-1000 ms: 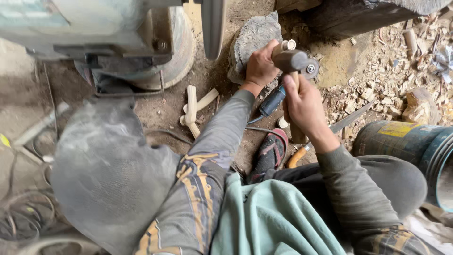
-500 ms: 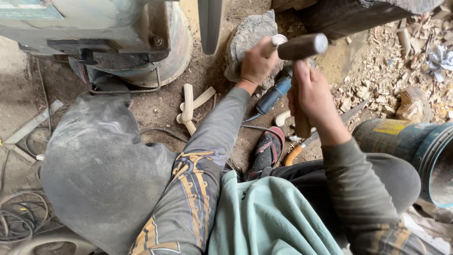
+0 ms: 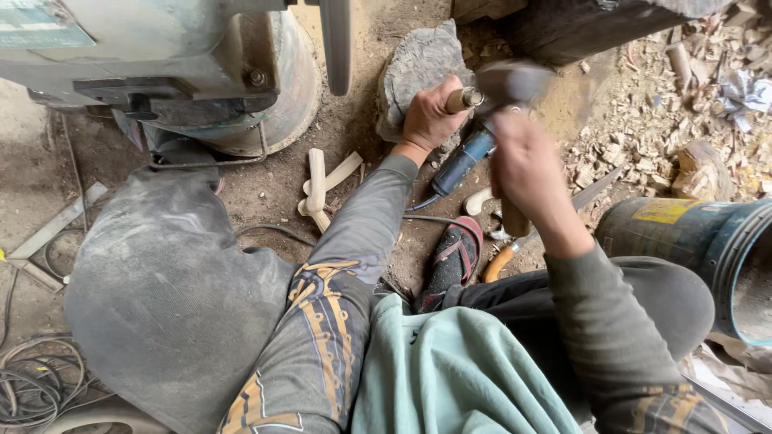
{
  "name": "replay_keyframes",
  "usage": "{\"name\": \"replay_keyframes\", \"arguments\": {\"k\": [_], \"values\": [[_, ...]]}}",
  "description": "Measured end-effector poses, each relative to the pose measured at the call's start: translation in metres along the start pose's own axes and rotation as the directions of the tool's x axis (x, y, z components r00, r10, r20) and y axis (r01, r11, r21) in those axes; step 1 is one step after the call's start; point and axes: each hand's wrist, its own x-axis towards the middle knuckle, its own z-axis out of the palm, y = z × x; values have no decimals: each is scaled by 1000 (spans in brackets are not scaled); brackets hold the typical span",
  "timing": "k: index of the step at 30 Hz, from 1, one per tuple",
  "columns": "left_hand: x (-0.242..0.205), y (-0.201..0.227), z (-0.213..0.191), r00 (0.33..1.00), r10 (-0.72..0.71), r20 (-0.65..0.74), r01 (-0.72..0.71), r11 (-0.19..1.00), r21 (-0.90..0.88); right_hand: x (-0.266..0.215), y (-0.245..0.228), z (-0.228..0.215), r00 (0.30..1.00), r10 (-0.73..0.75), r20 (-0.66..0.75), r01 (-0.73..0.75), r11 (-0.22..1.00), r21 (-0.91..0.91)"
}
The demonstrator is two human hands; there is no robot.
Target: The person shapes a wooden handle using a bench grinder, then inserts a metal ferrule and hammers it into place. They use an angle grinder to smooth the metal and wood, and a file to refine the edges. The person repeats the process on a second handle, finishing with the bench grinder.
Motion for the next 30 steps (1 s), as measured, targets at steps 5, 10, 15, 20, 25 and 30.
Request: {"name": "replay_keyframes", "arguments": {"k": [5, 10, 15, 20, 25, 30], "values": [[9, -6, -3, 999, -38, 8, 38, 992, -124, -9, 14, 31, 970, 224, 98, -228, 973, 32], [17, 27, -30, 887, -233, 400, 393, 835, -385, -45, -12, -8, 975, 219, 47, -224, 943, 245], [7, 112, -51, 735, -225, 640, 611, 630, -480, -87, -25, -50, 991, 34, -128, 18, 923, 384], [-16, 186, -67, 715, -212, 666, 589, 697, -410, -122, -29, -64, 951, -149, -269, 228, 928, 294], [-36, 228, -96, 677, -166, 717, 520, 797, -307, -147, -28, -68, 903, -325, -281, 402, 870, 284], [-57, 275, -145, 834, -161, 528, 160, 986, 48, -162, -10, -41, 996, -64, -54, 73, 981, 180]]}}
